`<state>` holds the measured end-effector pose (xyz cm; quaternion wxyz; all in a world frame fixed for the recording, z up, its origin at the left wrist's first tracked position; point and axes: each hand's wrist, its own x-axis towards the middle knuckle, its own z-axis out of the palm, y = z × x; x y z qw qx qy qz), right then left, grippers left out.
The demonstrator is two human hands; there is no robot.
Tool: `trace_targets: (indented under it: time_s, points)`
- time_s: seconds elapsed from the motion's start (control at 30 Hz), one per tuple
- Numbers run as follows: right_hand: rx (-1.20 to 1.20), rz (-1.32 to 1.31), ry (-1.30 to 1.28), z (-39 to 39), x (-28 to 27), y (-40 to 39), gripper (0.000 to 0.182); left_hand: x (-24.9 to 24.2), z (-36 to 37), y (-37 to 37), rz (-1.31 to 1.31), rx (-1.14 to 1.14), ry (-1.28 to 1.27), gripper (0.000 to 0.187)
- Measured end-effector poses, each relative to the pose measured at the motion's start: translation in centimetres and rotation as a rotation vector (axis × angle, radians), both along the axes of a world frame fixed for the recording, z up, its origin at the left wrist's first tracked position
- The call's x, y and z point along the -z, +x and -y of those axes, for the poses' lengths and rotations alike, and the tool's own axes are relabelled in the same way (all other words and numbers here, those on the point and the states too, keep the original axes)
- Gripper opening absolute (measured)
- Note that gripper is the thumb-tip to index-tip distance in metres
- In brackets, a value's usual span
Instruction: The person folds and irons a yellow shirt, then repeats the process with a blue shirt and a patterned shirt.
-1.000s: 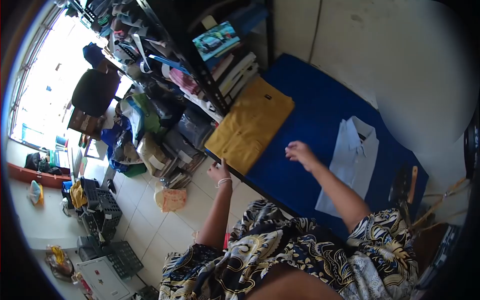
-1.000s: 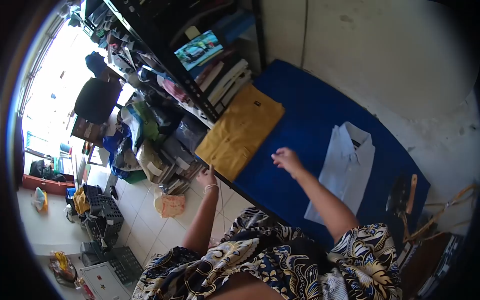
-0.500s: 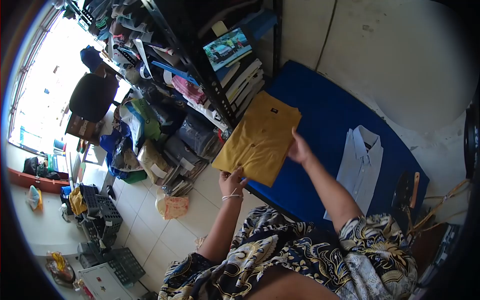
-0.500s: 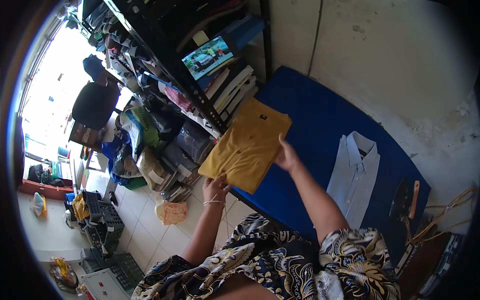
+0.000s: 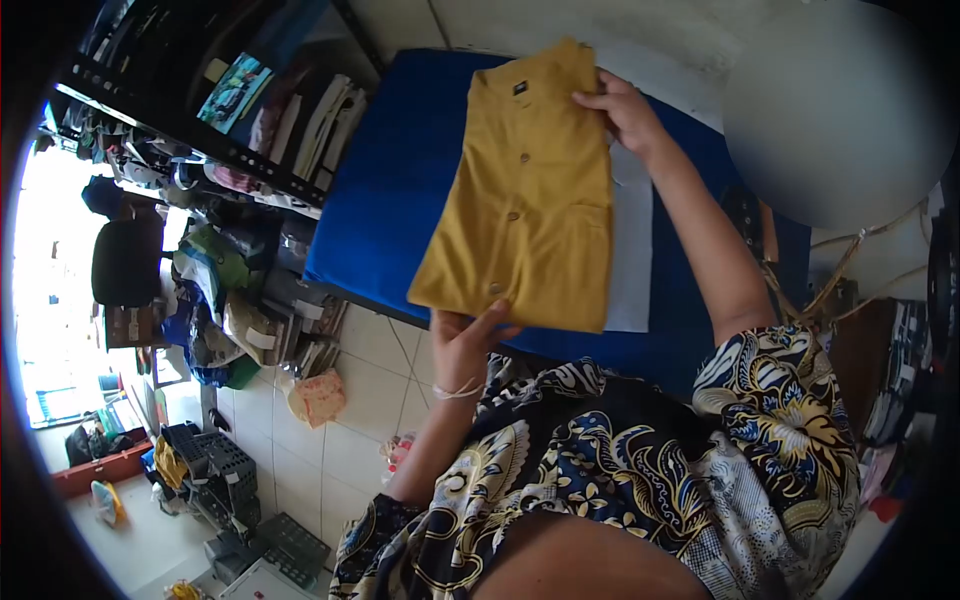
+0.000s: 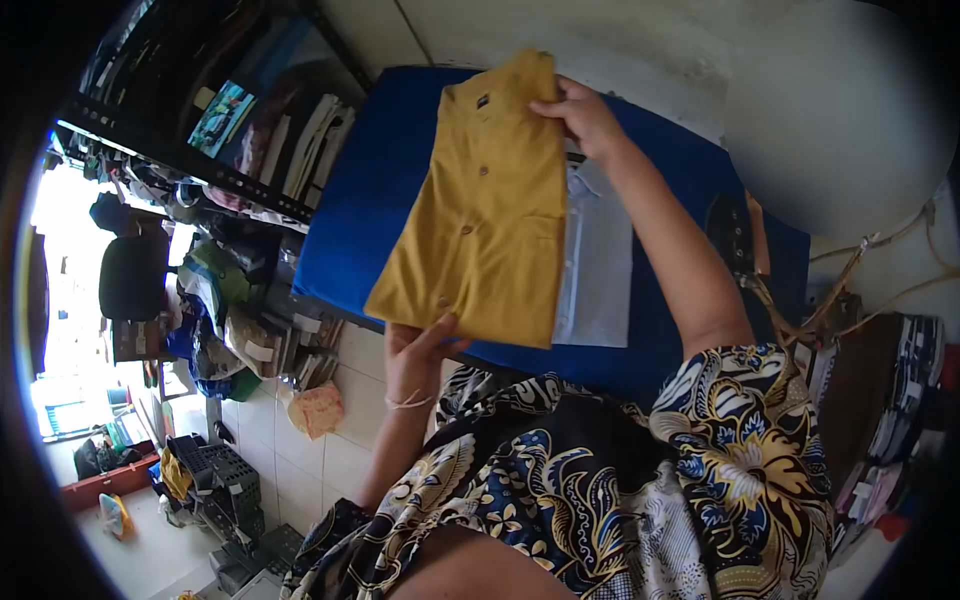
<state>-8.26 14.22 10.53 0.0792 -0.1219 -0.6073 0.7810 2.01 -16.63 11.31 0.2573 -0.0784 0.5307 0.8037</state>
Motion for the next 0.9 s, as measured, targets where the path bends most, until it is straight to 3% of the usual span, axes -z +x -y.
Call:
trace_targets:
  time_s: [0.07, 0.13, 0.2, 0.27, 0.3, 0.37, 0.47, 0.53, 0.6, 0.67, 0.7, 0.73, 0.8, 0.87, 0.9]
  points:
    - [0.066, -0.002, 0.062, -3.9, 1.2, 2.8, 0.037, 2.0, -3.6, 2.3, 0.055, 0.039, 0.047, 0.038]
    - [0.057, 0.290, 0.288, -7.7, 6.5, 4.4, 0.034, 7.4, -6.2, 4.3, 0.132, 0.067, 0.054, 0.032]
    - [-0.060, 0.491, 0.301, -9.4, 10.6, 7.1, 0.030, 12.3, -8.2, 6.3, 0.225, 0.029, 0.001, 0.025]
    - [0.195, 0.552, 0.158, -9.6, 13.5, 7.6, 0.026, 15.9, -9.1, 7.2, 0.295, -0.039, -0.123, 0.024]
    - [0.175, 0.544, 0.157, -9.4, 13.5, 7.3, 0.026, 15.7, -9.5, 7.3, 0.385, -0.095, -0.246, 0.023]
    - [0.265, 0.472, 0.416, -8.9, 13.7, 7.1, 0.025, 15.4, -9.7, 7.8, 0.376, -0.144, -0.282, 0.025]
    - [0.270, 0.366, 0.507, -9.9, 13.1, 7.4, 0.030, 13.7, -9.9, 8.1, 0.273, -0.205, -0.190, 0.025]
    - [0.309, 0.341, 0.562, -10.1, 13.7, 8.2, 0.032, 15.2, -10.0, 9.1, 0.326, -0.141, -0.320, 0.025]
    - [0.276, 0.459, 0.709, -10.7, 16.0, 9.3, 0.032, 16.1, -10.3, 10.4, 0.312, -0.206, -0.275, 0.027]
    - [0.287, 0.323, 0.924, -11.1, 18.1, 10.4, 0.035, 15.8, -10.6, 11.1, 0.421, -0.402, -0.390, 0.037]
    - [0.332, 0.295, 0.940, -10.7, 17.5, 11.1, 0.037, 18.6, -10.1, 11.9, 0.358, -0.413, -0.601, 0.044]
    - [0.376, 0.260, 0.952, -10.1, 17.0, 12.0, 0.039, 21.3, -9.7, 12.2, 0.296, -0.431, -0.814, 0.050]
    - [0.360, 0.229, 0.808, -10.5, 18.8, 14.6, 0.040, 18.6, -10.3, 11.4, 0.606, -0.298, -0.562, 0.037]
    - [0.224, 0.475, 0.512, -9.2, 16.5, 18.4, 0.034, 21.0, -11.3, 10.7, 0.483, -0.267, -0.643, 0.038]
    - [0.205, 0.531, 0.352, -8.4, 16.1, 20.4, 0.038, 19.7, -11.5, 9.8, 0.467, -0.290, -0.633, 0.038]
